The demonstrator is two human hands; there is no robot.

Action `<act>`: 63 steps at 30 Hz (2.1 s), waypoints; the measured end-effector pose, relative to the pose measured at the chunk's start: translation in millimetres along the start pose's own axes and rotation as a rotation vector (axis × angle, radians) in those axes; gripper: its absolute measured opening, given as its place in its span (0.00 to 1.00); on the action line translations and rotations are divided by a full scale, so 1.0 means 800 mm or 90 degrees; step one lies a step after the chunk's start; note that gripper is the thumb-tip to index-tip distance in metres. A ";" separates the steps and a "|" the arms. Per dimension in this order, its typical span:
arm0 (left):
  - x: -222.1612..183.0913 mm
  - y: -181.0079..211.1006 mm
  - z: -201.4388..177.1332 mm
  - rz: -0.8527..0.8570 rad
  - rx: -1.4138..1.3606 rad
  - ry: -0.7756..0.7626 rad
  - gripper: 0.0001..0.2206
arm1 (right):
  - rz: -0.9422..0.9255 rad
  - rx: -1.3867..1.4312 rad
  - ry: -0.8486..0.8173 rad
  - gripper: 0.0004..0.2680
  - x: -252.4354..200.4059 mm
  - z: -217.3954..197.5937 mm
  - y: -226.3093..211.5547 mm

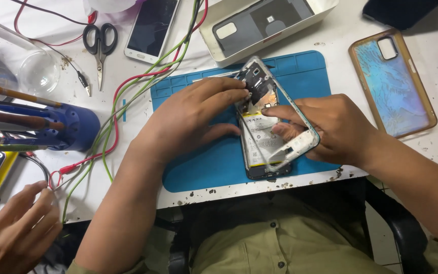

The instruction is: Disassembling a mobile phone and aligning the internal frame for reassembly on a repair bench.

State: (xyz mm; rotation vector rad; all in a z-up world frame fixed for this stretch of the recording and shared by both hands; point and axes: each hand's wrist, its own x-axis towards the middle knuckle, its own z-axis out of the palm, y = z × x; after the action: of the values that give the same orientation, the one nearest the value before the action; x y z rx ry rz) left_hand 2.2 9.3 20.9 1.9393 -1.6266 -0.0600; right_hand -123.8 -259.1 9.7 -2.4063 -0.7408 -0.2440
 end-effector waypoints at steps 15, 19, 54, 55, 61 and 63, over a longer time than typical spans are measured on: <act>-0.009 -0.009 0.015 -0.027 -0.043 0.013 0.10 | 0.042 -0.082 -0.016 0.15 0.019 0.017 -0.006; -0.008 -0.012 0.016 -0.040 -0.068 0.001 0.07 | 0.030 -0.046 -0.003 0.16 0.018 0.018 -0.002; 0.005 -0.003 0.011 -0.059 -0.149 0.113 0.10 | -0.032 -0.038 -0.014 0.15 0.025 0.010 0.031; 0.003 -0.003 0.011 -0.071 -0.127 0.095 0.11 | -0.040 -0.044 -0.005 0.14 0.023 0.011 0.032; 0.004 0.003 0.014 -0.048 -0.114 0.110 0.07 | -0.076 -0.093 0.063 0.14 0.016 0.019 0.027; 0.003 -0.001 0.017 -0.031 -0.102 0.106 0.07 | -0.073 -0.093 0.077 0.13 0.018 0.018 0.023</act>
State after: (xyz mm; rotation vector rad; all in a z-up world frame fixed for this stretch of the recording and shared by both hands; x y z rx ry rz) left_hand -1.7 1.5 10.0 1.8121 -1.4228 -0.0460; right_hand -101.9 -256.3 -6.2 -2.4617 -0.8319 -0.5021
